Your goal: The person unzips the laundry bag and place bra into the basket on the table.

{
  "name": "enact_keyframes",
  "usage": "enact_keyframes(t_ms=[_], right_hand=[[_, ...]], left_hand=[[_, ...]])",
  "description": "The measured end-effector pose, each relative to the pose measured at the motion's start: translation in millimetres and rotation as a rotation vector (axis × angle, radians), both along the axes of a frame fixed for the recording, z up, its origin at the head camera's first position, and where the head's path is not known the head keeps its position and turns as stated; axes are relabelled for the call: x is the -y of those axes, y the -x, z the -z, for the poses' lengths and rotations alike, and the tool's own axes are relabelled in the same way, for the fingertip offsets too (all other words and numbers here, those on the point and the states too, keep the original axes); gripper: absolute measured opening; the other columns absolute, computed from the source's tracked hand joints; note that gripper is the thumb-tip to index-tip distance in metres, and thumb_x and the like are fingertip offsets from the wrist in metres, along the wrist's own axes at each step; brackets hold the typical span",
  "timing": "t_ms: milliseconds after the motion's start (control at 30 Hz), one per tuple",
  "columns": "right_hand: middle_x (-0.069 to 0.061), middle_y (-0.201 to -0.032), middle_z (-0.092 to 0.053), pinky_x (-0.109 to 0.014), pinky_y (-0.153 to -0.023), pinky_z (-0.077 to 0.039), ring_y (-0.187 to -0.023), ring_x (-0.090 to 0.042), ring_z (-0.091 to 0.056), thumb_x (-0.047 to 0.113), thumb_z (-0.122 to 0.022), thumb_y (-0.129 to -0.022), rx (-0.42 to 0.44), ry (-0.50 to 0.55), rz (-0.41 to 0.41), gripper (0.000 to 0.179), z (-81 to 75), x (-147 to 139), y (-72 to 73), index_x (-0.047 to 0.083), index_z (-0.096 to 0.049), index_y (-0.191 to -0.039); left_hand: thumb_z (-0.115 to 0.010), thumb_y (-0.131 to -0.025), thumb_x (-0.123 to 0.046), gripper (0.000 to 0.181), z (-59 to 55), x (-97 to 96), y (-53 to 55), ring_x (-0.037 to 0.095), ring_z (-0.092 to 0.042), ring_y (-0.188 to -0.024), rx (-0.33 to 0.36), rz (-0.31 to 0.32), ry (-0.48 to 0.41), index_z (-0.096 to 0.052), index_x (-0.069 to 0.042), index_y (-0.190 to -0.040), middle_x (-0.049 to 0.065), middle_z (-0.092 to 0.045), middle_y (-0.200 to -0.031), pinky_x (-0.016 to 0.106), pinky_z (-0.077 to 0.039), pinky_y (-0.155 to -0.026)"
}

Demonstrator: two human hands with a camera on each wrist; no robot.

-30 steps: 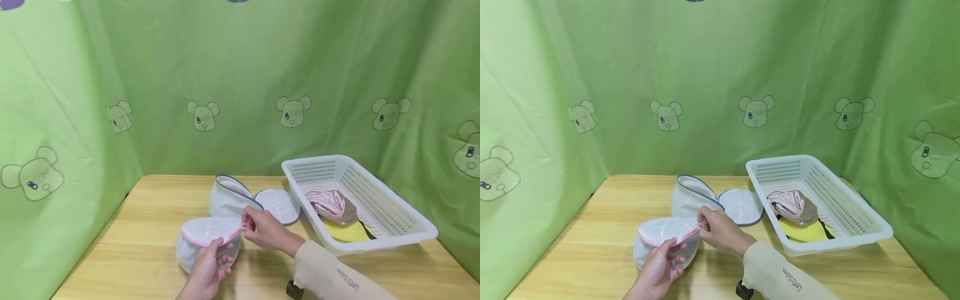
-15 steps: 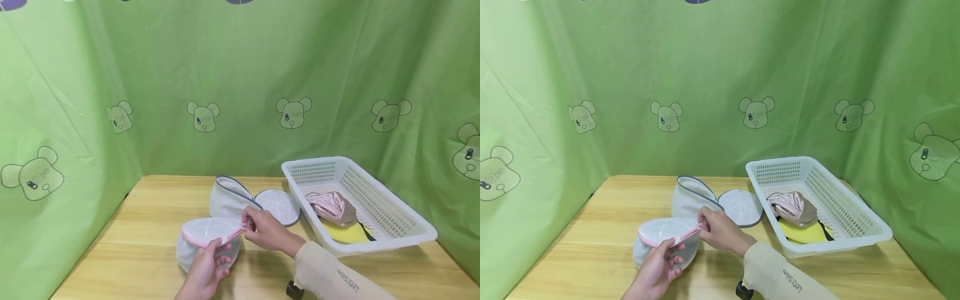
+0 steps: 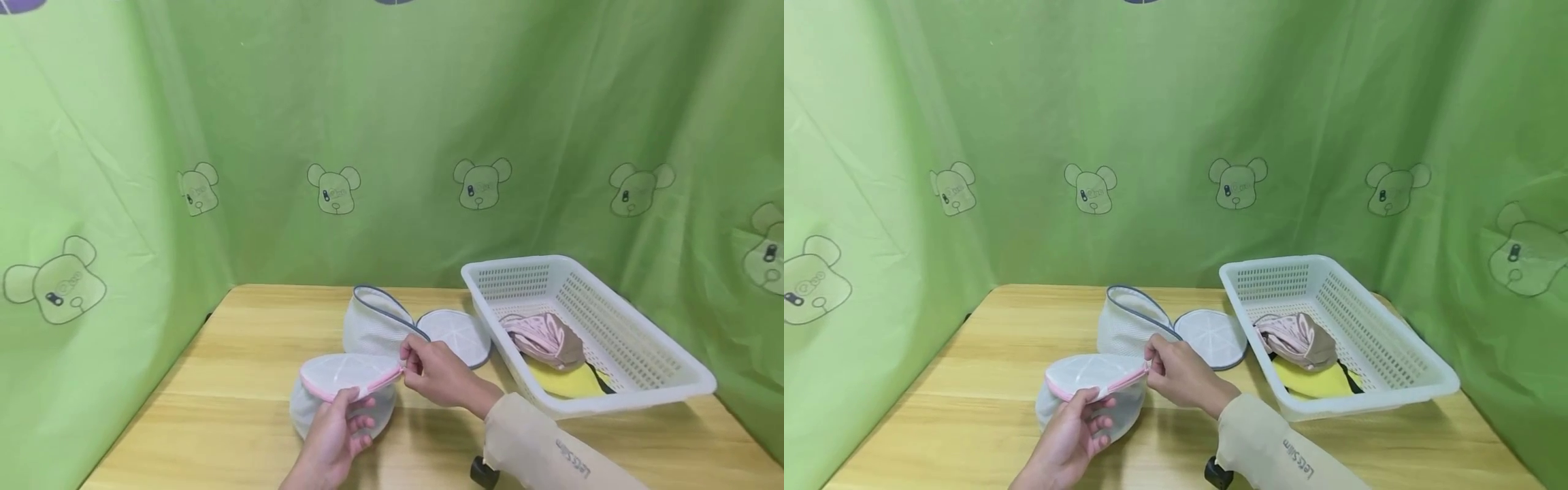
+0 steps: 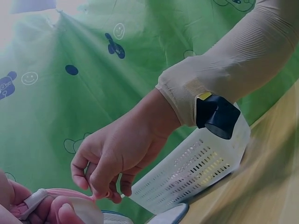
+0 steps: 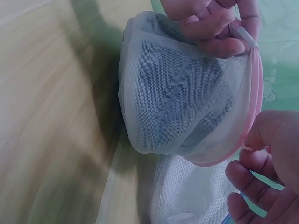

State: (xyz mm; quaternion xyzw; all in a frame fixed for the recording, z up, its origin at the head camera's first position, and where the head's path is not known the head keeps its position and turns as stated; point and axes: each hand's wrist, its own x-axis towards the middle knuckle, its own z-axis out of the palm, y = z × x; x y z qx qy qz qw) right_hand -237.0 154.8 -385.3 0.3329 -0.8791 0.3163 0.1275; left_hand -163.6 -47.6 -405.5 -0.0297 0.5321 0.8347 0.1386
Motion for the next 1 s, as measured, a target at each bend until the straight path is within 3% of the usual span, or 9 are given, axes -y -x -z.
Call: enact_keyframes(t_ms=[400, 1000], right_hand=[[0.013, -0.066, -0.049, -0.021, -0.055, -0.044, -0.057, 0.000, -0.045, -0.003, -0.059, -0.073, 0.008, 0.006, 0.019, 0.021, -1.6, -0.8, 3.0, 0.010, -0.053, -0.087], [0.012, -0.068, -0.047, -0.020, -0.054, -0.043, -0.059, -0.001, -0.044, -0.001, -0.062, -0.073, -0.030, -0.030, 0.011, 0.022, 0.5, -3.2, 4.3, 0.012, -0.052, -0.088]], left_hand=[[-0.047, -0.098, -0.024, 0.036, -1.5, 3.4, 2.4, 0.011, -0.050, -0.076, -0.013, -0.006, -0.014, -0.030, -0.003, -0.122, 0.003, -0.054, -0.097, 0.019, -0.042, -0.060], [-0.047, -0.098, -0.024, 0.036, -0.7, 7.6, 0.3, 0.011, -0.050, -0.077, -0.014, 0.003, -0.001, -0.029, -0.004, -0.122, 0.003, -0.054, -0.098, 0.019, -0.042, -0.061]])
